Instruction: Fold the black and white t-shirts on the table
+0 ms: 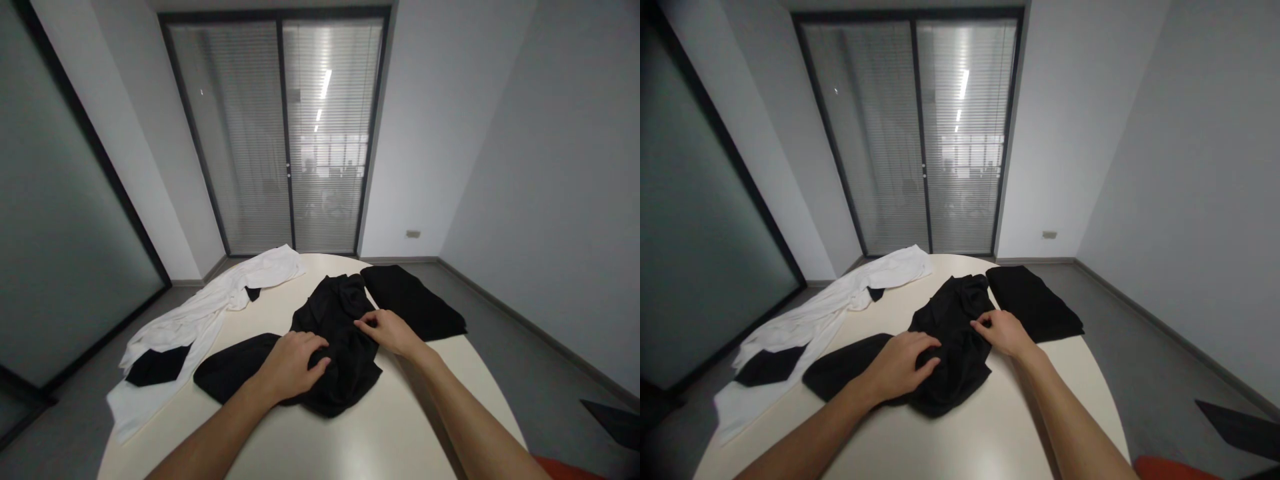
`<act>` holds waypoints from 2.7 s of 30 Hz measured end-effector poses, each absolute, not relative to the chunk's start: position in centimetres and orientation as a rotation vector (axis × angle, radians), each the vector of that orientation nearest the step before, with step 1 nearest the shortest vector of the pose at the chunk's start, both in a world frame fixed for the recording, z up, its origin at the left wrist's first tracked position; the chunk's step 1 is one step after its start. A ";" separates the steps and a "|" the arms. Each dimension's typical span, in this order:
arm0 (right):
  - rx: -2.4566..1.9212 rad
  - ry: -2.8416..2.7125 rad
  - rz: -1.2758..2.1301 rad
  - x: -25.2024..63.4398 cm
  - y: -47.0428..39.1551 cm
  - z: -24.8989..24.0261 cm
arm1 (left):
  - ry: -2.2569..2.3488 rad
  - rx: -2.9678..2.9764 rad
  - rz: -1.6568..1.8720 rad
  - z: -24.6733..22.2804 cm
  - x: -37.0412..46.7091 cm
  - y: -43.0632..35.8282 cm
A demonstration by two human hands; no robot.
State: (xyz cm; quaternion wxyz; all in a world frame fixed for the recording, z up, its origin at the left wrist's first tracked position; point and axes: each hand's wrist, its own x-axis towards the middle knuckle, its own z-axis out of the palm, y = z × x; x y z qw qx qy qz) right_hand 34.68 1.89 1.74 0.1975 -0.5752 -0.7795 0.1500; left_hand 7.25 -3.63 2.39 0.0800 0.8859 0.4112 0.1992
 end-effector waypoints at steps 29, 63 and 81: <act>-1.238 -2.398 0.559 33.4 1.6 1.3 | 1.988 2.356 0.246 2.3 6.1 -2.6; -1.861 -1.830 0.213 36.8 3.2 0.7 | 1.954 1.772 1.026 -2.9 -0.7 4.4; -1.980 -1.728 -0.010 36.5 2.5 2.1 | 2.031 1.699 1.165 -1.5 -1.0 4.3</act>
